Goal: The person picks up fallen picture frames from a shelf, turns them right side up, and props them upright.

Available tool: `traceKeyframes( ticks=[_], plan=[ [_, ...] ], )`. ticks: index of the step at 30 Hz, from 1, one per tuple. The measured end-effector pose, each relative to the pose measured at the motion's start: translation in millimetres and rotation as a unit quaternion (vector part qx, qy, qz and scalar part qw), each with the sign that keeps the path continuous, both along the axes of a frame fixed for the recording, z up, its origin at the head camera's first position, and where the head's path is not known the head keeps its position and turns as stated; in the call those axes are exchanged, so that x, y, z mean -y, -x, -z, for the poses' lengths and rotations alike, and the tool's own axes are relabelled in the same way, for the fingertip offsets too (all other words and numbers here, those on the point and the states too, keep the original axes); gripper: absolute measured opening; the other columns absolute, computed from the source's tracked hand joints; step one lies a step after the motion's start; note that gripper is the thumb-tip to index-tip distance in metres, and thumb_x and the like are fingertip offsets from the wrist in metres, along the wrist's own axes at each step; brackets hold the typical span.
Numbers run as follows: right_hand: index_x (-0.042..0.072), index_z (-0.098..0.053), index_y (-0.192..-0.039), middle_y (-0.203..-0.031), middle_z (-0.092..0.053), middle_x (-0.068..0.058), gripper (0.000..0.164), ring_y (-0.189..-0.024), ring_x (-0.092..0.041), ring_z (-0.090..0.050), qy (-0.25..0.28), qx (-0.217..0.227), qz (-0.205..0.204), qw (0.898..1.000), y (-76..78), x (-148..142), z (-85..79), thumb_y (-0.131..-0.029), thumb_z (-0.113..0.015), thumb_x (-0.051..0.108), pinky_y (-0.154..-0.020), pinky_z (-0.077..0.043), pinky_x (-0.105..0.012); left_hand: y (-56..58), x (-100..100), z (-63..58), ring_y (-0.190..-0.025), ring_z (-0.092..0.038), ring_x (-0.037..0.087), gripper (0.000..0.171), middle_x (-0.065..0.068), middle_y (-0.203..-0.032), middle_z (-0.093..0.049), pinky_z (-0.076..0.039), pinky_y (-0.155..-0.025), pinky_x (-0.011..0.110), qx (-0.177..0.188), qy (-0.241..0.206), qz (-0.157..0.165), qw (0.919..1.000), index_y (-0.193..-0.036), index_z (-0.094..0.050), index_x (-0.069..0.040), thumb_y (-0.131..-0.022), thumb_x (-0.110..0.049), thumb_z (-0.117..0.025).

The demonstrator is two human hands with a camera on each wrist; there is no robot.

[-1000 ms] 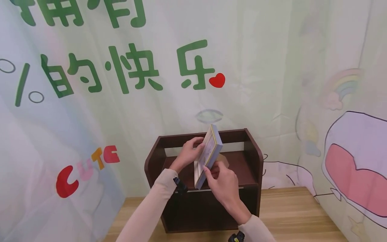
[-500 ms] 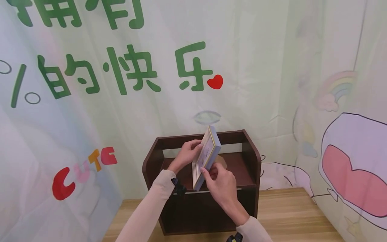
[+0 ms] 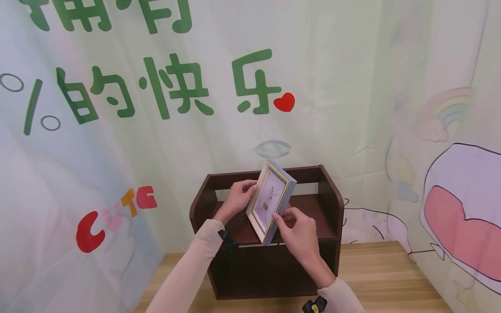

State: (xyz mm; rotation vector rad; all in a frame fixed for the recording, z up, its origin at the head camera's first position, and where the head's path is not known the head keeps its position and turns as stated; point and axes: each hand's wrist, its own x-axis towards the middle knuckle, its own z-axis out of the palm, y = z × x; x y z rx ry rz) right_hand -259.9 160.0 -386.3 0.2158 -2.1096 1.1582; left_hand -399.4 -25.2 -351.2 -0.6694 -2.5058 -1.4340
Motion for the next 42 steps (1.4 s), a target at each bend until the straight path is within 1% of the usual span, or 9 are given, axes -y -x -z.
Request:
traceKeyframes(
  ticks=[4, 7, 12, 16, 20, 25, 30, 36, 42],
  plan=[
    [0.014, -0.072, -0.093, -0.082, -0.075, -0.001, 0.023, -0.07, -0.01, -0.066, 0.008, 0.011, 0.008, 1.0, 3.2, -9.5, -1.5, -0.084, -0.077, 0.035, -0.061, -0.052, -0.02, -1.4, 8.9, 0.2, -0.104, -0.069, 0.019, 0.032, 0.008, -0.12, -0.071, -0.058, -0.087, 0.035, 0.006, -0.019, -0.019, 0.9996, -0.126, -0.067, -0.014, -0.101, -0.03, -0.056],
    [0.013, -0.072, -0.096, -0.085, -0.076, -0.002, 0.025, -0.074, -0.011, -0.067, 0.009, 0.019, 0.011, 1.0, 5.9, -15.7, -2.9, -0.085, -0.077, 0.035, -0.065, -0.053, -0.019, -2.7, 14.0, 0.1, -0.102, -0.068, 0.019, 0.031, 0.009, -0.118, -0.072, -0.058, -0.086, 0.033, -0.003, -0.024, -0.024, 0.9994, -0.123, -0.069, -0.012, -0.1, -0.029, -0.058],
    [0.01, -0.071, -0.102, -0.091, -0.077, -0.006, 0.029, -0.079, -0.015, -0.071, 0.0, 0.035, 0.001, 0.999, 9.5, -23.3, -8.0, -0.085, -0.077, 0.032, -0.069, -0.054, -0.017, -7.0, 21.8, 1.6, -0.098, -0.067, 0.017, 0.03, 0.008, -0.114, -0.073, -0.057, -0.083, 0.031, -0.011, -0.027, -0.033, 0.999, -0.119, -0.071, -0.01, -0.098, -0.029, -0.06],
    [0.009, -0.071, -0.108, -0.097, -0.077, -0.009, 0.032, -0.085, -0.021, -0.072, 0.004, 0.063, -0.013, 0.998, 13.8, -31.8, -14.2, -0.086, -0.077, 0.032, -0.069, -0.054, -0.016, -10.0, 26.9, 5.8, -0.1, -0.068, 0.018, 0.03, 0.009, -0.114, -0.073, -0.057, -0.085, 0.031, -0.012, -0.054, -0.032, 0.9979, -0.118, -0.072, -0.01, -0.096, -0.029, -0.064],
    [0.008, -0.07, -0.113, -0.105, -0.075, -0.014, 0.037, -0.091, -0.023, -0.072, 0.041, 0.102, -0.042, 0.993, 21.3, -40.0, -17.2, -0.087, -0.075, 0.034, -0.07, -0.056, -0.017, -14.7, 32.2, 9.2, -0.102, -0.068, 0.019, 0.032, 0.01, -0.116, -0.072, -0.058, -0.086, 0.032, -0.001, -0.082, -0.031, 0.9961, -0.118, -0.072, -0.01, -0.094, -0.03, -0.067],
    [0.007, -0.068, -0.121, -0.117, -0.07, -0.016, 0.044, -0.094, -0.021, -0.073, 0.115, 0.155, -0.096, 0.977, 32.6, -45.9, -15.5, -0.088, -0.074, 0.036, -0.077, -0.06, -0.024, -23.4, 39.3, 13.1, -0.101, -0.07, 0.019, 0.032, 0.009, -0.118, -0.071, -0.059, -0.088, 0.032, 0.034, -0.108, -0.029, 0.9931, -0.12, -0.071, -0.013, -0.092, -0.027, -0.069],
    [0.01, -0.064, -0.13, -0.128, -0.066, -0.015, 0.052, -0.1, -0.023, -0.074, 0.135, 0.18, -0.116, 0.967, 43.1, -47.0, -13.4, -0.089, -0.07, 0.042, -0.085, -0.059, -0.027, -31.1, 43.8, 14.4, -0.101, -0.071, 0.019, 0.032, 0.012, -0.119, -0.071, -0.059, -0.088, 0.032, 0.049, -0.151, -0.02, 0.9872, -0.121, -0.07, -0.011, -0.091, -0.023, -0.071],
    [0.011, -0.063, -0.131, -0.131, -0.065, -0.014, 0.051, -0.105, -0.025, -0.072, 0.15, 0.194, -0.129, 0.961, 53.7, -46.5, -12.5, -0.091, -0.068, 0.042, -0.089, -0.058, -0.03, -37.8, 43.7, 17.1, -0.096, -0.07, 0.015, 0.033, 0.016, -0.119, -0.07, -0.06, -0.084, 0.031, 0.069, -0.203, -0.028, 0.9764, -0.12, -0.069, -0.005, -0.09, -0.017, -0.072],
    [0.01, -0.064, -0.131, -0.132, -0.064, -0.014, 0.05, -0.109, -0.028, -0.07, 0.146, 0.2, -0.12, 0.961, 60.7, -45.2, -13.8, -0.092, -0.066, 0.042, -0.091, -0.057, -0.033, -42.1, 42.2, 20.1, -0.093, -0.071, 0.013, 0.032, 0.02, -0.117, -0.07, -0.06, -0.084, 0.031, 0.073, -0.242, -0.031, 0.9671, -0.119, -0.068, -0.001, -0.089, -0.011, -0.072]
  ],
)
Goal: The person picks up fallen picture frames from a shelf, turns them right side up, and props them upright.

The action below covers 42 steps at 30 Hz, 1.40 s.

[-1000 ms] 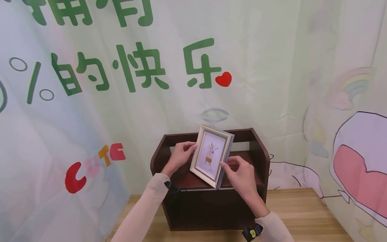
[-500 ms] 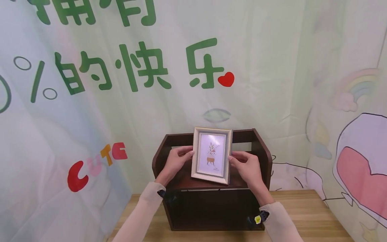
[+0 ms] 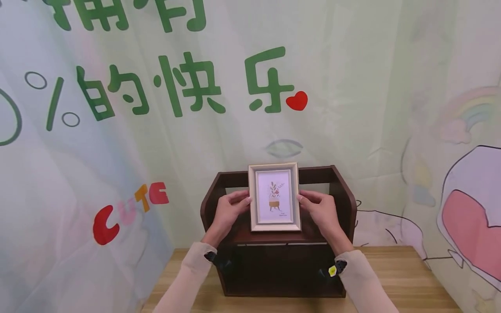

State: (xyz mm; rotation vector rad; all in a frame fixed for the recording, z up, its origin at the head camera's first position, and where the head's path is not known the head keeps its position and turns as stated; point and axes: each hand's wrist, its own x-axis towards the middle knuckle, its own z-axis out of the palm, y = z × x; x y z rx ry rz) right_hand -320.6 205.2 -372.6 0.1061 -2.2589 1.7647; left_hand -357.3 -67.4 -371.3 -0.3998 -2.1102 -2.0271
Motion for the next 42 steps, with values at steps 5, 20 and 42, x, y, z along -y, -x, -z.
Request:
traceKeyframes(
  ticks=[5, 20, 42],
  plan=[
    [0.012, -0.063, -0.132, -0.134, -0.063, -0.013, 0.051, -0.111, -0.03, -0.069, -0.005, 0.008, 0.007, 1.0, 1.9, 0.1, -0.4, -0.093, -0.065, 0.043, -0.093, -0.056, -0.035, -1.5, -1.6, -0.3, -0.093, -0.07, 0.014, 0.033, 0.021, -0.117, -0.069, -0.06, -0.084, 0.031, 0.0, 0.003, -0.008, 1.0, -0.119, -0.068, 0.0, -0.089, -0.011, -0.073],
    [0.011, -0.063, -0.131, -0.133, -0.063, -0.014, 0.048, -0.113, -0.03, -0.068, -0.002, 0.008, 0.008, 1.0, 2.7, 2.3, -1.8, -0.094, -0.064, 0.041, -0.093, -0.056, -0.032, 1.9, 0.0, -1.5, -0.1, -0.071, 0.019, 0.035, 0.018, -0.119, -0.069, -0.059, -0.086, 0.032, -0.018, 0.033, -0.016, 0.9992, -0.12, -0.068, -0.004, -0.089, -0.018, -0.073],
    [0.01, -0.065, -0.12, -0.114, -0.071, -0.012, 0.044, -0.096, -0.03, -0.071, -0.273, -0.219, 0.078, 0.934, -72.1, -46.1, -53.6, -0.086, -0.076, 0.036, -0.077, -0.05, -0.008, -92.8, 98.8, -74.4, -0.117, -0.061, 0.025, 0.044, 0.006, -0.127, -0.064, -0.057, -0.092, 0.042, -0.21, 0.388, -0.091, 0.8927, -0.129, -0.061, -0.014, -0.092, -0.037, -0.069]
  ],
)
